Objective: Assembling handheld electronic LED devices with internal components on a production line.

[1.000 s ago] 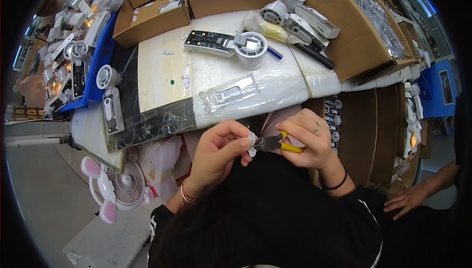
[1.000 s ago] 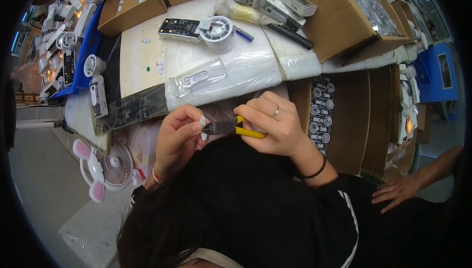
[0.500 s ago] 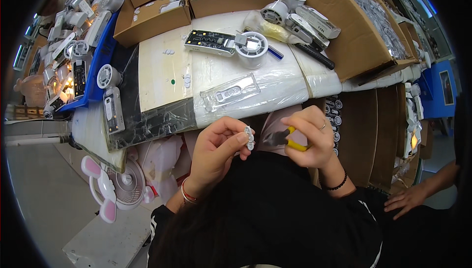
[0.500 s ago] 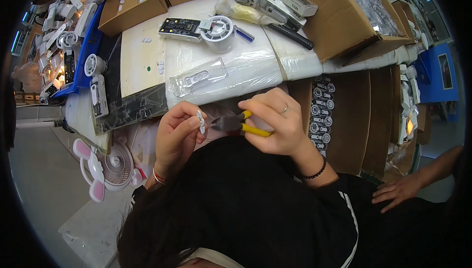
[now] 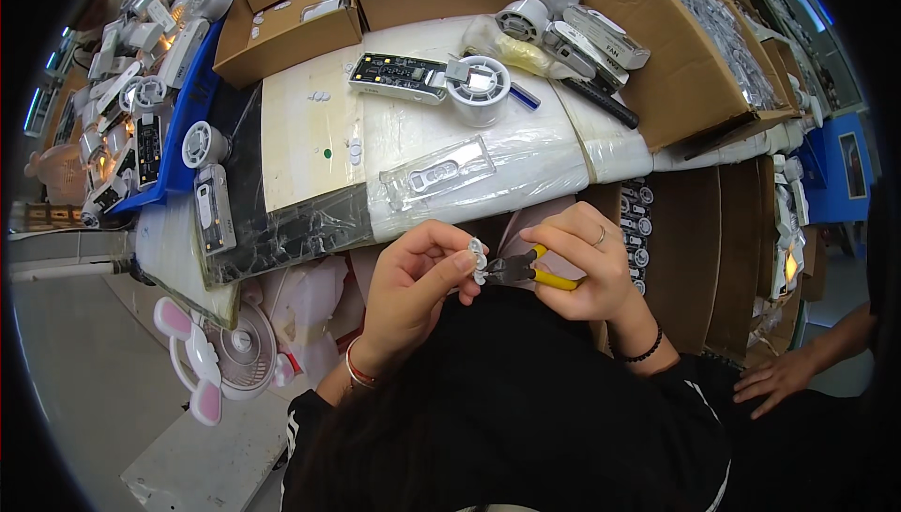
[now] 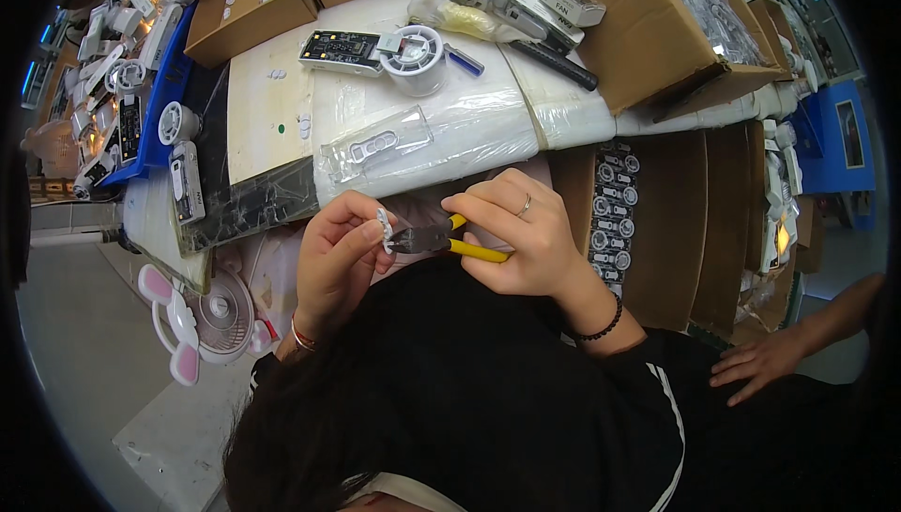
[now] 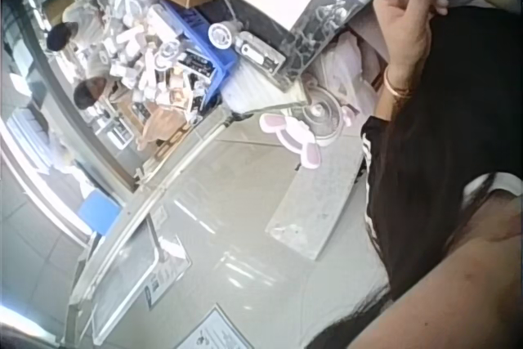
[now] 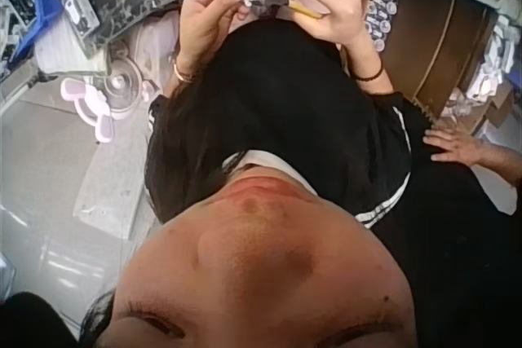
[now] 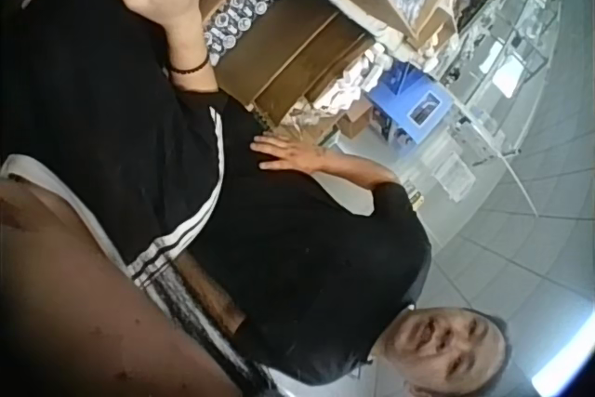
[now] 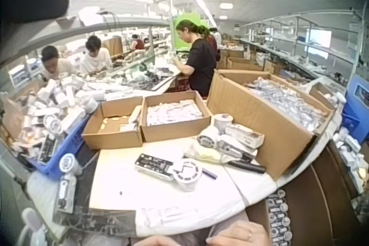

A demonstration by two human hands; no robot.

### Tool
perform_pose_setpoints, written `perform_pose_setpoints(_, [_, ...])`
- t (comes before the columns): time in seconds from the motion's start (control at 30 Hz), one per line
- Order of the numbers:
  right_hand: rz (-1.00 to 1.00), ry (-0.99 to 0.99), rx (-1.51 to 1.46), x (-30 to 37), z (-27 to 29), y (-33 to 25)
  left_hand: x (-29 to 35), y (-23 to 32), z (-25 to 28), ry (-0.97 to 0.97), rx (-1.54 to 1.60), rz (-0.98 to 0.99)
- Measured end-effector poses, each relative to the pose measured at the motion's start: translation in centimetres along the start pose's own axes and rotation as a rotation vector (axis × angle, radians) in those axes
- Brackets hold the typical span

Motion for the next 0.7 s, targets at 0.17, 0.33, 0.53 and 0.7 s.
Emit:
perform_pose_setpoints(0.17, [0.011,-0.027,0.034,0.2,-0.1,0.2,-0.1,-0.1,0.2,-0.014,-0.004,0.007])
perform_pose_setpoints(0.33, [0.072,-0.001,0.097,0.4,-0.1,0.3,0.0,-0.2,0.2,-0.037,-0.072,0.025])
perform_pose_setpoints(0.53, [0.058,0.083,0.210,0.1,0.3,0.7,-0.2,-0.5,0.2,0.006,-0.095,0.031])
perform_pose_setpoints(0.7, [-0.339,0.127,0.344,-0.3,1.1,4.6,-0.1,-0.4,1.2,0.076,-0.199,-0.070])
Point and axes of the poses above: each hand's wrist, its own x-axis away from the middle knuckle, its own z-axis out of the back of the hand, y = z × x, the point moved 4 cm from there along -x, towards the middle knuckle, and after that the axes turned 9 degrees about -y, right-handed, at the moved point
